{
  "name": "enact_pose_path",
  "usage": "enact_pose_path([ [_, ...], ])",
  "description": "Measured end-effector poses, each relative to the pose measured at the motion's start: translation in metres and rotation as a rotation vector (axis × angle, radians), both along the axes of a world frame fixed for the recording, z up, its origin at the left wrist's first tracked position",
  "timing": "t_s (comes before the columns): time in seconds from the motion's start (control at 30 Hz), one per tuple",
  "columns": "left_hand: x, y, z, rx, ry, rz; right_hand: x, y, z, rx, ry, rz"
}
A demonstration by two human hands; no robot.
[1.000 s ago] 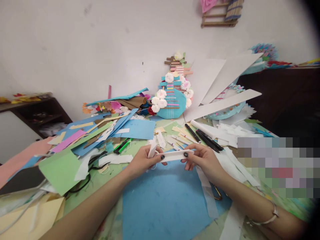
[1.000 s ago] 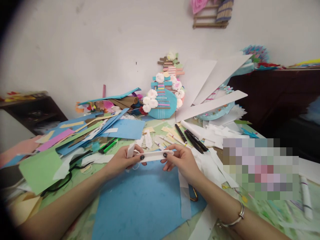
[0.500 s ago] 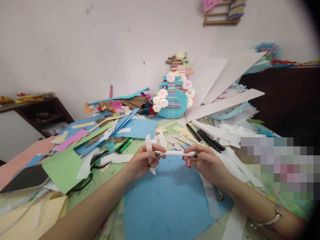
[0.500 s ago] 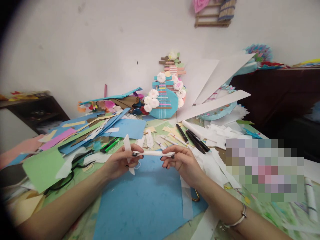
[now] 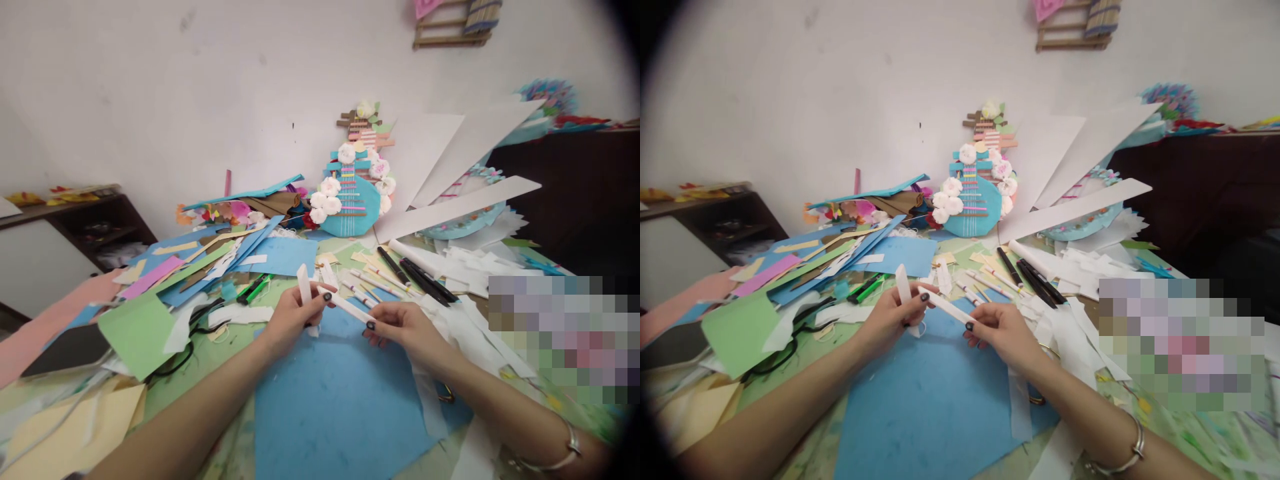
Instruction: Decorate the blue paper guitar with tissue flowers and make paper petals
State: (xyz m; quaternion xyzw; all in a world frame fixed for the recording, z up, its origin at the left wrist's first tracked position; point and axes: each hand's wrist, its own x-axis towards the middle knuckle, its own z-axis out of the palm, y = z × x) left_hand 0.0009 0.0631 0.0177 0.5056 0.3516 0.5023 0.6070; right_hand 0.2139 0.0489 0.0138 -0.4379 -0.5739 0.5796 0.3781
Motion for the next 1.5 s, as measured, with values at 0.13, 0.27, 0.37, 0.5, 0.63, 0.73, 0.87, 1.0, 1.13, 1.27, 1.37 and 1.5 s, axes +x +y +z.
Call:
enact_pose_path([
  [0.13,0.008,-0.001,0.0,-0.092,-0.248,-0.009,-0.008,-0.007,-0.001,-0.089,0.222,-0.091],
  [0.27,0.019,-0.007,-0.003,-0.164,-0.338,-0.008,-0.025,-0.021,0.0,-0.179,0.354,-0.014],
  [0.37,0.025,-0.014,-0.003,-0.196,-0.355,-0.074,-0.034,-0.029,-0.002,-0.227,0.362,0.022],
  [0.5,0.03,-0.022,-0.002,-0.122,-0.288,-0.122,-0.038,-0.031,-0.006,-0.223,0.363,0.025],
  [0.63,0.032,-0.025,0.0,-0.163,-0.211,-0.065,-0.04,-0.031,-0.008,-0.207,0.32,0.015],
  [0.73,0.034,-0.025,0.001,-0.176,-0.234,-0.005,-0.042,-0.032,-0.006,-0.208,0.263,0.006],
  [0.87,0.036,-0.025,0.003,-0.183,-0.267,0.005,-0.045,-0.032,-0.006,-0.206,0.204,0.02],
  [1.0,0.036,-0.026,0.003,-0.158,-0.252,-0.007,-0.043,-0.029,-0.01,-0.174,0.136,0.041],
  [1.13,0.031,-0.024,0.003,-0.054,-0.137,-0.03,-0.038,-0.028,-0.008,-0.022,-0.153,-0.025],
  [1.27,0.026,-0.023,0.003,0.043,0.14,-0.107,-0.03,-0.027,0.0,0.326,-0.281,-0.234],
  [1.37,0.026,-0.026,0.002,0.149,0.403,-0.129,-0.028,-0.027,0.004,0.413,-0.144,-0.228],
  [1.5,0.028,-0.032,0.0,0.313,0.681,-0.143,-0.03,-0.03,0.006,0.344,-0.015,-0.124],
])
